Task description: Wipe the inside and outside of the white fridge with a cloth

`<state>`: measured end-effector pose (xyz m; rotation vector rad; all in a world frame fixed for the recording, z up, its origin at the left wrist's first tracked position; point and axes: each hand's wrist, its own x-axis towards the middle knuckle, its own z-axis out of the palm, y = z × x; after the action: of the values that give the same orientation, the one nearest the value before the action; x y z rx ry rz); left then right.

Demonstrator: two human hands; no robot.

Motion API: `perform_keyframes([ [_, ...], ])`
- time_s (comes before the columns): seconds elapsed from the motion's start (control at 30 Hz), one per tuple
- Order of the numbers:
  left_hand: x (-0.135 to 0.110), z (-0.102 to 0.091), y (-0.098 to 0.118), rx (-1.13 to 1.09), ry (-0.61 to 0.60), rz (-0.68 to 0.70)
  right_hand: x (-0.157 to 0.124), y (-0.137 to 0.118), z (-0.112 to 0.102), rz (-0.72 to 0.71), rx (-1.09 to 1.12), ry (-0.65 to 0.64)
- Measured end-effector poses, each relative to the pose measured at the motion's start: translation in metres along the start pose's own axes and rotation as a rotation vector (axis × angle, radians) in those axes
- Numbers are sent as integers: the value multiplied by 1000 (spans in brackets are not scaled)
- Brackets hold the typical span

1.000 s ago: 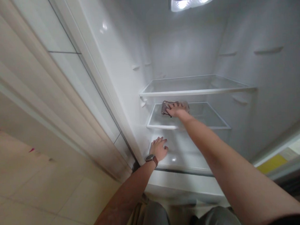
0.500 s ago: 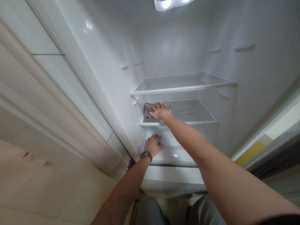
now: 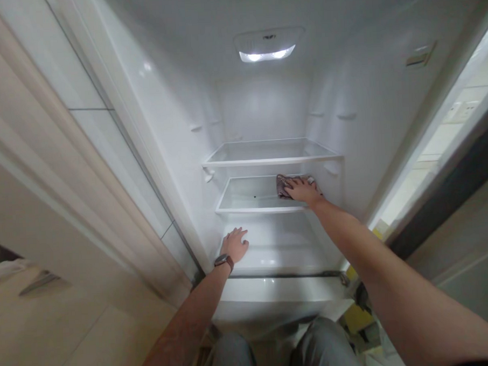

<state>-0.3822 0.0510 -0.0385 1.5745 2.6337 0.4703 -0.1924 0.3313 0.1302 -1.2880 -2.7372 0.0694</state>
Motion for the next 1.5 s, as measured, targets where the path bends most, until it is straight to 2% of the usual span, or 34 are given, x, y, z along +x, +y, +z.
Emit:
perform_keyframes([
  [0.17,1,0,-1,-5,-7,-3,-3,-9,4,6,-24,26],
  [0.3,3,2,-3,-3,-8,8,-19,-8,1,-22,-26,-15],
  [0.5,7,9,-8,8,18,26,-42,-10,-3,-20,-28,-2],
  [0.8,7,9,-5,4,32,27,-39,-30,0,61,-13,-11],
  [1.0,6,8,-3,-6,18,21,-34,-72,3,41,-2,-45],
  [1.2,5,5,-1,-8,10,28,-28,-135,4,-84,17,-122],
  [1.5,-1,-1,2,-4,11,46,-17,-223,12,-194,45,-143],
])
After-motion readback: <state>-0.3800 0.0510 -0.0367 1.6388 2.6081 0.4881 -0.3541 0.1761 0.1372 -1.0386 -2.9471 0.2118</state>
